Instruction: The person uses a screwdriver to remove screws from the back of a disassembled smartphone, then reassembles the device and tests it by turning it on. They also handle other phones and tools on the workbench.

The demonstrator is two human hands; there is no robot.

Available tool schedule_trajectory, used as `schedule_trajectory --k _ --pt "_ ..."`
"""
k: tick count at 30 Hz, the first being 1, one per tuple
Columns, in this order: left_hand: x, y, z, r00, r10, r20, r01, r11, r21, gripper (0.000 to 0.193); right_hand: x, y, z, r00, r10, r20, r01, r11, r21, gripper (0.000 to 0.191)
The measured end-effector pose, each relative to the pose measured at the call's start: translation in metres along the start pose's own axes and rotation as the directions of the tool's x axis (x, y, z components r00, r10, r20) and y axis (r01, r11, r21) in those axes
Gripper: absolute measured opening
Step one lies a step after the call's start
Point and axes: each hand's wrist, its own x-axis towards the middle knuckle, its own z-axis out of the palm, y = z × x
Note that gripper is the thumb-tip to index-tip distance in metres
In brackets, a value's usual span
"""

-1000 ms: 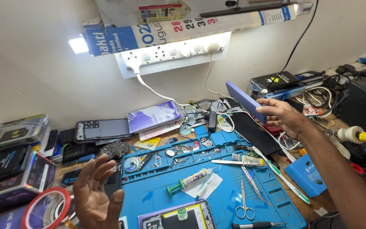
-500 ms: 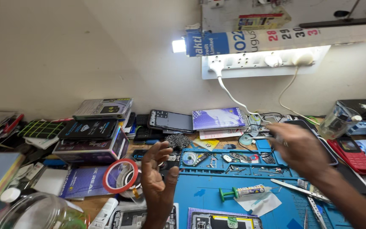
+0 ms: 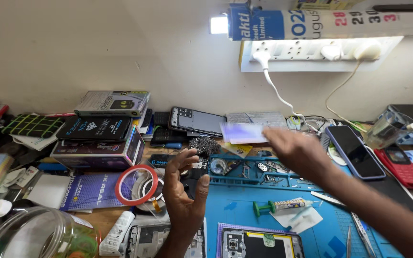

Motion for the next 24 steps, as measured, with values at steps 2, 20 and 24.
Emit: schedule_trajectory --k 2,20,24 --pt "0.001 -0.001 0.001 1.0 -0.013 -0.029 0.012 1.0 -0.025 0.053 -0.019 -0.024 0.007 0.99 -0.055 0.126 0.054 0.998 0.013 0.032" --pt "0.002 -0.001 -0.001 0.999 0.037 0.009 -0.038 0.993 0.114 0.05 0.033 0.04 0.0 1.0 0.004 0.009 -0.004 0.999 0.052 0.038" --pt "0.016 0.0 -0.014 0.982 0.062 -0.178 -0.065 0.998 -0.007 0.051 -0.005 0.008 0.004 0.997 -0.073 -0.005 0.073 0.997 0.018 0.041"
